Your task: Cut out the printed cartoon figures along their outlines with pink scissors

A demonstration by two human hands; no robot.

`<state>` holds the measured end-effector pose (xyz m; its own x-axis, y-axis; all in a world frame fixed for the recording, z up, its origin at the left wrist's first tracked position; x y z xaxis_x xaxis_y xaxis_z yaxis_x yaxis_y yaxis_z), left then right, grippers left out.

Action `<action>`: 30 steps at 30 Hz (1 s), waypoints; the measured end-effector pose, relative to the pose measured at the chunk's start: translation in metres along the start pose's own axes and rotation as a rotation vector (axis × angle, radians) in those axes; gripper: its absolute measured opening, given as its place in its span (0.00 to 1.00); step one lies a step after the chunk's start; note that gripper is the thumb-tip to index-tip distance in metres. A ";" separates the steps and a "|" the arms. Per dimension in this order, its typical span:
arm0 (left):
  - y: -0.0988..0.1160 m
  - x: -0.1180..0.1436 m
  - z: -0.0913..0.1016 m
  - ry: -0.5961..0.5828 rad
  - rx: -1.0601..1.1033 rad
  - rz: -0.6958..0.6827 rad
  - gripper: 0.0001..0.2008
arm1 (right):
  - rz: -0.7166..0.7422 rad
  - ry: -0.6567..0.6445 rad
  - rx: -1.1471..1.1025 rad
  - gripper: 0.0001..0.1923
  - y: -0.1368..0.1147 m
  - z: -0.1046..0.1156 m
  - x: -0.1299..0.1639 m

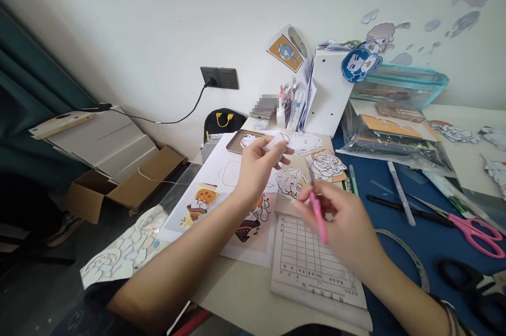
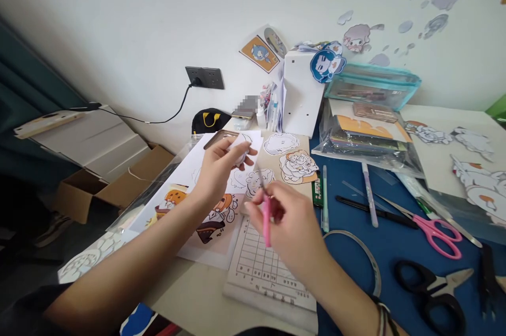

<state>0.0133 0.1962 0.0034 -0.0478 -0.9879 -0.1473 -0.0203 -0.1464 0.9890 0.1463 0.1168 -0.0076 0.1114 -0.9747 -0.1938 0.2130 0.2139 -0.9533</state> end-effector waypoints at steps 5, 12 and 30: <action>-0.003 0.019 -0.027 -0.234 0.006 0.102 0.08 | -0.125 0.096 -0.204 0.08 0.007 0.048 -0.002; -0.005 0.044 -0.048 -0.421 0.057 0.244 0.06 | -0.188 0.006 -0.372 0.06 0.014 0.053 -0.003; -0.003 0.055 -0.058 -0.523 -0.165 0.119 0.08 | -0.192 -0.029 -0.295 0.09 0.012 0.052 -0.004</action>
<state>0.0683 0.1393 -0.0068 -0.5302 -0.8477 0.0202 0.1699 -0.0828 0.9820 0.1984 0.1268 -0.0058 0.1254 -0.9921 -0.0018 -0.0566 -0.0053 -0.9984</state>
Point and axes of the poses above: each hand's wrist, its own x-axis away from the middle knuckle, its own z-axis out of the back of the hand, y = z × x, the point moved 7 cm from there along -x, towards the middle knuckle, and after that the axes turned 7 degrees about -x, right-handed, at the moved point
